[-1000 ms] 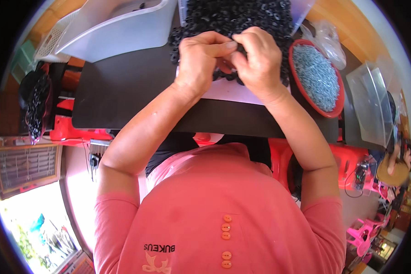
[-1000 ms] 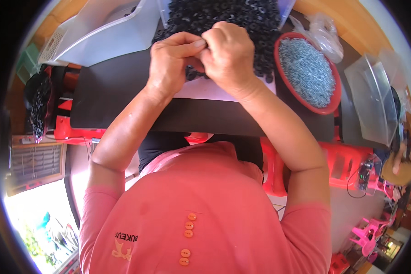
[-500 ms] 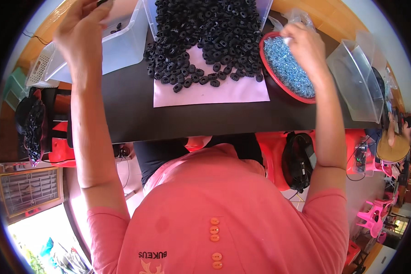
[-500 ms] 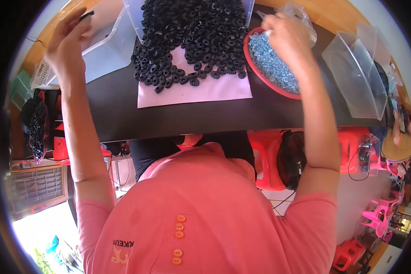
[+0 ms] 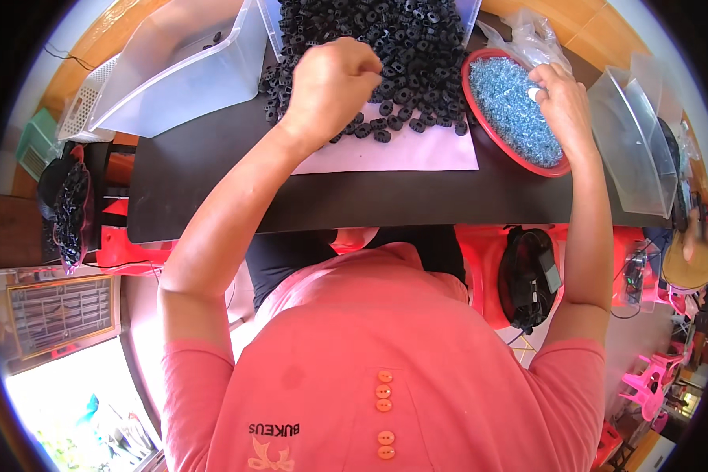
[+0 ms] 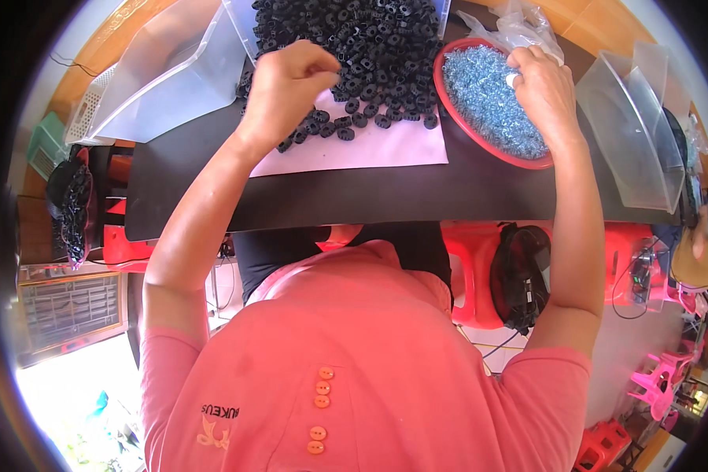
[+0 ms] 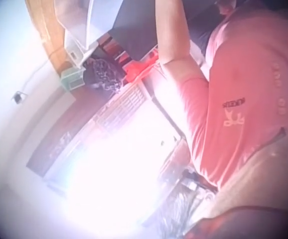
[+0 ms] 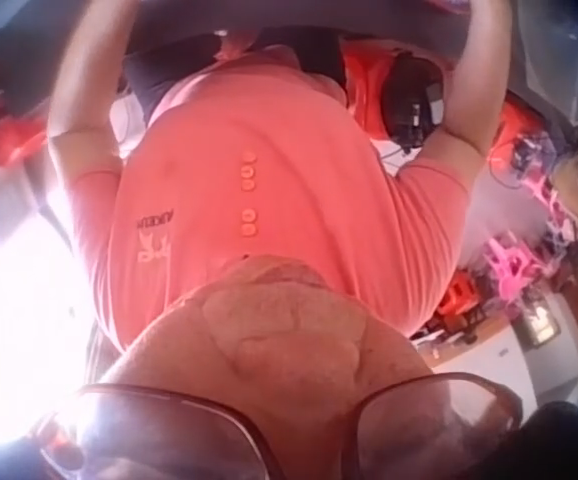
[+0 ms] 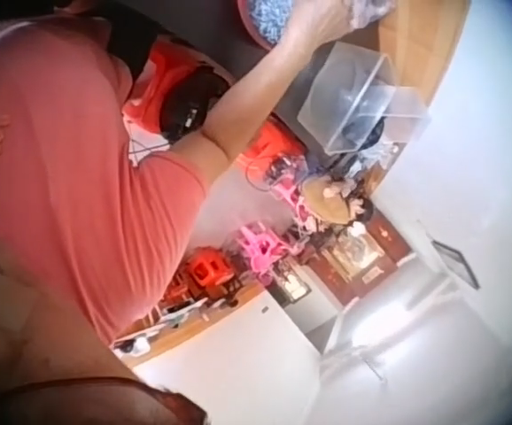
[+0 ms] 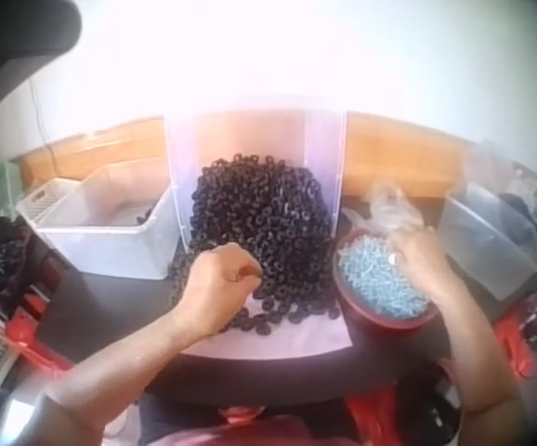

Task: The recorder is manually inserting small blue beads into black rubber or plastic rings at a workstation.

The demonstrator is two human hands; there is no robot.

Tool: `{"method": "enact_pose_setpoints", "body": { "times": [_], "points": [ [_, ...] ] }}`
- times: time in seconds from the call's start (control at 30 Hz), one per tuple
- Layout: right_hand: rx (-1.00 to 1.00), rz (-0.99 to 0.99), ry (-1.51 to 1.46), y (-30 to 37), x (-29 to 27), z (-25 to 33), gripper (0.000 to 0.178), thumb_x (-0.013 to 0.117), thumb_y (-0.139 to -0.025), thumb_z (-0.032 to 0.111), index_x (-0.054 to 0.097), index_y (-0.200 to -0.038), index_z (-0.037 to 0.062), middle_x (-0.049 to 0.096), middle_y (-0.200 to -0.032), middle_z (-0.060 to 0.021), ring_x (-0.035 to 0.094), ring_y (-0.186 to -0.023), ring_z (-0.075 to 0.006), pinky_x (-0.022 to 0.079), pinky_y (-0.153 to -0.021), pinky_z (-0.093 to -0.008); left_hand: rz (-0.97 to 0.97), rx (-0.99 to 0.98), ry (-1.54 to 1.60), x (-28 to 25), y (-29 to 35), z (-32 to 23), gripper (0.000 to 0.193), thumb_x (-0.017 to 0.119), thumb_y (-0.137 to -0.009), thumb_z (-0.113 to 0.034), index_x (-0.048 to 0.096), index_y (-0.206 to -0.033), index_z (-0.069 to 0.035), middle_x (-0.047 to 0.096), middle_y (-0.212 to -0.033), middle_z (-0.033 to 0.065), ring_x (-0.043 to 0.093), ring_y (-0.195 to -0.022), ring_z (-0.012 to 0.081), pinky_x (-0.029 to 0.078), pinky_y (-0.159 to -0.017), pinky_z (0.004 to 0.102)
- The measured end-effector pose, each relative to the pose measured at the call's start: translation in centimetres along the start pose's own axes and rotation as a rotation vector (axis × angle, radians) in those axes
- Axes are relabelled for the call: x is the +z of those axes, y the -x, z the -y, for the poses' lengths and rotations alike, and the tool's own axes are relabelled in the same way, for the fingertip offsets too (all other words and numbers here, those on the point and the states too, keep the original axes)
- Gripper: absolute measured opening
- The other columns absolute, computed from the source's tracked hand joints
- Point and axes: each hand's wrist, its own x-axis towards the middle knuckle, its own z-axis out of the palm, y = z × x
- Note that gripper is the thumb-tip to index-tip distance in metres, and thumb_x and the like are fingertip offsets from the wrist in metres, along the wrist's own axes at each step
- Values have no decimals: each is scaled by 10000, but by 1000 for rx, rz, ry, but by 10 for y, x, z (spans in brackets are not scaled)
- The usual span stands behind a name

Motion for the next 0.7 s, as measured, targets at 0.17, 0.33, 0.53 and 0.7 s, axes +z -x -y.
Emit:
{"method": "enact_pose_setpoints", "body": {
  "times": [0.17, 0.33, 0.53, 0.7],
  "points": [
    [-12, -66, -21, 3, -3, -6, 150, 605, -779, 18, 632, -915, 74, 662, -930, -97, 635, -938, -326, 457, -770, -458, 107, 182, -359, 37, -13, 13, 291, 718, -732, -166, 682, -999, -57, 651, -888, 112, 637, -861, 310, 504, -785, 411],
    [113, -149, -316, 10, -7, -10, 167, 606, -797, 22, 644, -950, 78, 686, -950, -114, 654, -864, -347, 497, -735, -426, 162, 73, -163, 35, -9, 18, 210, 697, -735, -100, 680, -931, -28, 671, -880, 130, 651, -821, 301, 513, -739, 379],
    [-23, -36, -88, 11, 1, -5, 194, 660, -788, 100, 691, -971, 158, 631, -992, -50, 606, -1009, -256, 429, -845, -432, 140, -203, 268, 23, -3, -11, 166, 671, -810, -29, 700, -972, -6, 609, -735, -23, 531, -669, 52, 445, -619, 219],
    [-9, -121, -55, 7, -3, -8, 167, 653, -773, 77, 680, -918, 154, 628, -954, -33, 607, -960, -260, 397, -767, -417, 145, -487, 535, 3, 3, -25, 190, 694, -752, -3, 725, -937, -25, 575, -685, -41, 481, -585, 37, 362, -496, 196]
  ]
}}
